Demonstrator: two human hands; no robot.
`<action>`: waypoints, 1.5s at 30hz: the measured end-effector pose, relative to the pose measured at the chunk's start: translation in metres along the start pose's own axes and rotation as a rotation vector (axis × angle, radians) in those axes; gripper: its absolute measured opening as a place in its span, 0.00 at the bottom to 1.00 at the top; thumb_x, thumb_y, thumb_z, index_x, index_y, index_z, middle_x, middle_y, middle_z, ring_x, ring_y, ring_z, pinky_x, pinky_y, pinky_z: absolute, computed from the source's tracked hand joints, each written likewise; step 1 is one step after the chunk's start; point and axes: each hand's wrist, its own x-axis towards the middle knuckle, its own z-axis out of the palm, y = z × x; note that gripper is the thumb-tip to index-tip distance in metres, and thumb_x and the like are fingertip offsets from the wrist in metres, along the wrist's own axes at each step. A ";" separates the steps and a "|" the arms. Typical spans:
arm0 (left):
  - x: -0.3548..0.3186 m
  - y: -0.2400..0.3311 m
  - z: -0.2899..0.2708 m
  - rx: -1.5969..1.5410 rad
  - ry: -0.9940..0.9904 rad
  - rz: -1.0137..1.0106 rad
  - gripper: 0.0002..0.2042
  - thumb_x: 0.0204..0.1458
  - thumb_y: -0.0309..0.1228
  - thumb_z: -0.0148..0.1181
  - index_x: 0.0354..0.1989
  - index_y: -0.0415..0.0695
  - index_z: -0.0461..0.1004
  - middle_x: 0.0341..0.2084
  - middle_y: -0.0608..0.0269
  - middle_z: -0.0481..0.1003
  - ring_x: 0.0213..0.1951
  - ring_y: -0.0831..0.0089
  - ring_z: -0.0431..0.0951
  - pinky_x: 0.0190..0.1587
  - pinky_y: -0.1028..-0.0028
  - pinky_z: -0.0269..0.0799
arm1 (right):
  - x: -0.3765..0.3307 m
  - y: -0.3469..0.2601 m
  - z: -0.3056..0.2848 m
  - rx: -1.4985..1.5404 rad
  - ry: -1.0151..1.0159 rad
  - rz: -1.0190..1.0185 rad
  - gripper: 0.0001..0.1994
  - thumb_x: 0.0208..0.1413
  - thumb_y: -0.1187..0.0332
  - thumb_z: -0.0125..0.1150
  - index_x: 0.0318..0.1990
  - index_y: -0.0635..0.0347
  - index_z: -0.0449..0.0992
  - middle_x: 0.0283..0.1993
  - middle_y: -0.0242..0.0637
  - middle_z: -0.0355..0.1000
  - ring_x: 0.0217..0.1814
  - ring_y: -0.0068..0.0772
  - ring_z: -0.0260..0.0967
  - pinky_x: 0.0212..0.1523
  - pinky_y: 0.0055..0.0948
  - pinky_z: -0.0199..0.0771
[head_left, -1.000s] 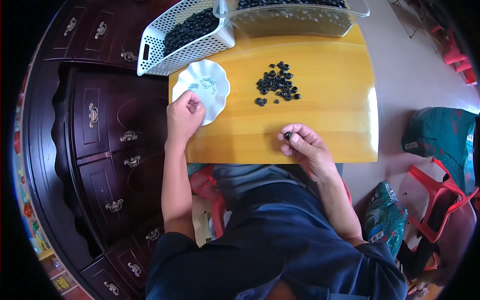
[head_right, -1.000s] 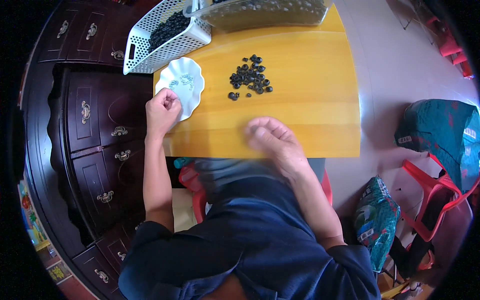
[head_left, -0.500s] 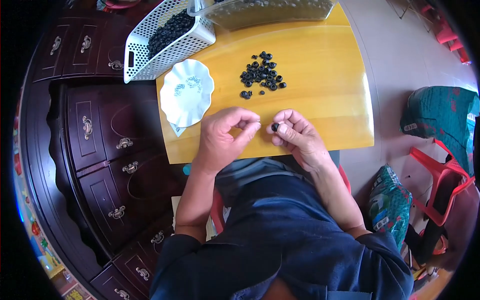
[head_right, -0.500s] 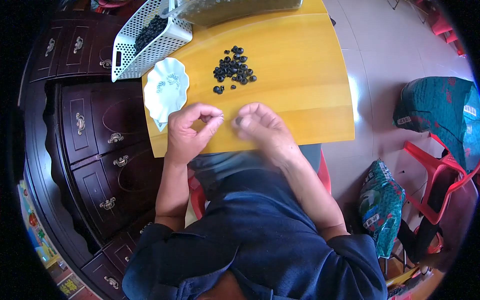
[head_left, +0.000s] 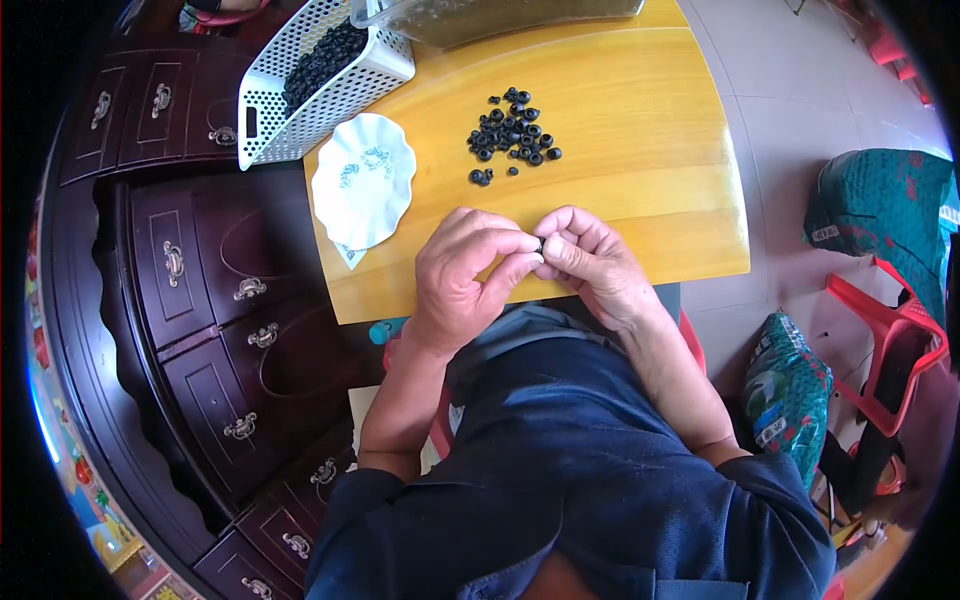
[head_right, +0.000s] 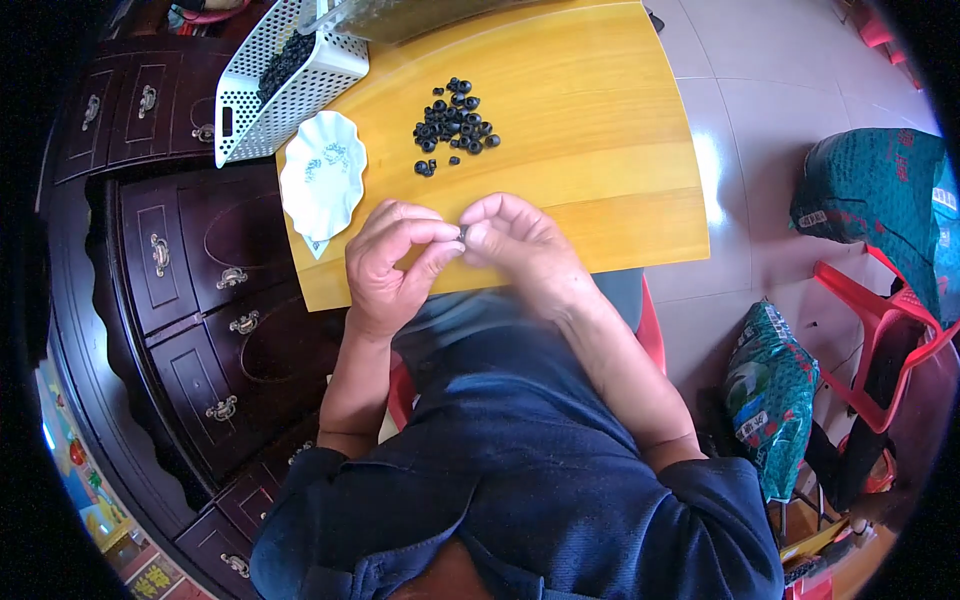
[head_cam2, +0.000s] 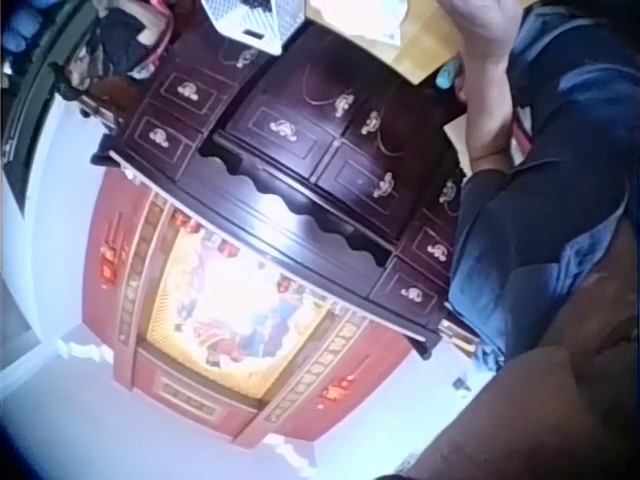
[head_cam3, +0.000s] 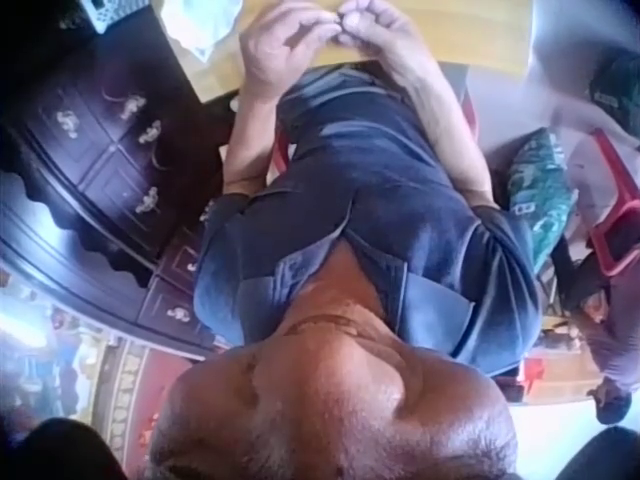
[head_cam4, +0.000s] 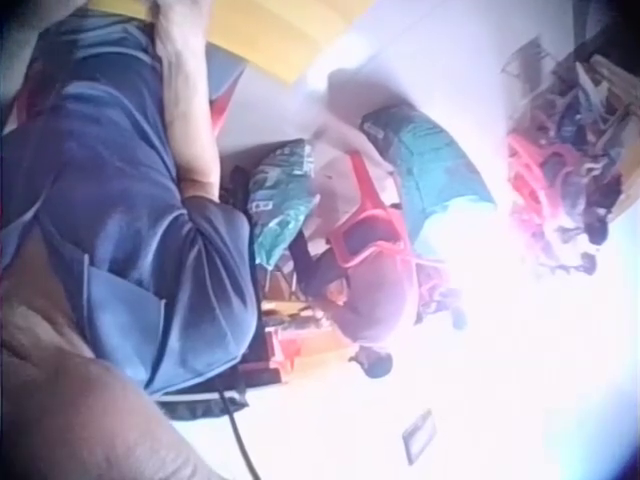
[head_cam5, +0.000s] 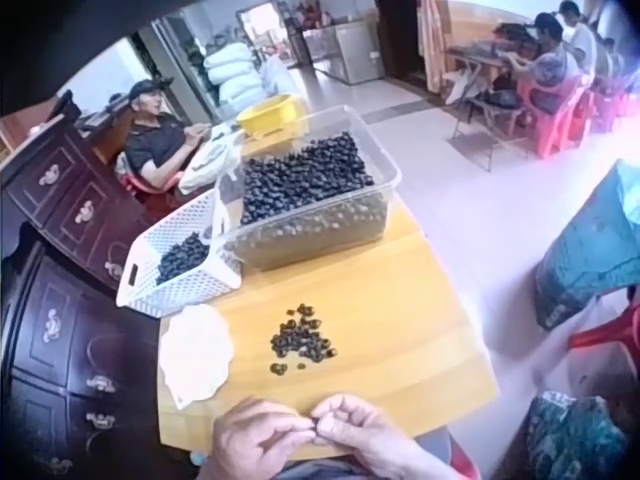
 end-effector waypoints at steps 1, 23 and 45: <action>0.000 -0.001 0.001 0.007 0.008 0.006 0.07 0.42 0.22 0.72 0.29 0.41 0.79 0.26 0.63 0.77 0.29 0.68 0.76 0.34 0.73 0.70 | 0.000 0.000 -0.001 0.018 -0.016 -0.007 0.10 0.61 0.66 0.64 0.46 0.58 0.74 0.37 0.28 0.75 0.38 0.17 0.73 0.39 0.16 0.72; 0.014 -0.037 0.013 0.231 0.071 -0.282 0.10 0.45 0.24 0.69 0.37 0.42 0.78 0.27 0.60 0.76 0.27 0.66 0.78 0.29 0.71 0.73 | -0.004 -0.009 -0.003 0.128 -0.108 -0.030 0.10 0.60 0.67 0.64 0.46 0.58 0.74 0.41 0.36 0.78 0.37 0.21 0.75 0.39 0.17 0.76; 0.002 -0.036 0.023 -0.167 0.207 -0.288 0.04 0.49 0.16 0.62 0.31 0.38 0.76 0.28 0.61 0.80 0.26 0.77 0.79 0.32 0.78 0.76 | 0.000 -0.008 -0.005 0.236 -0.024 0.020 0.09 0.62 0.70 0.61 0.48 0.58 0.73 0.43 0.37 0.78 0.38 0.21 0.76 0.41 0.16 0.77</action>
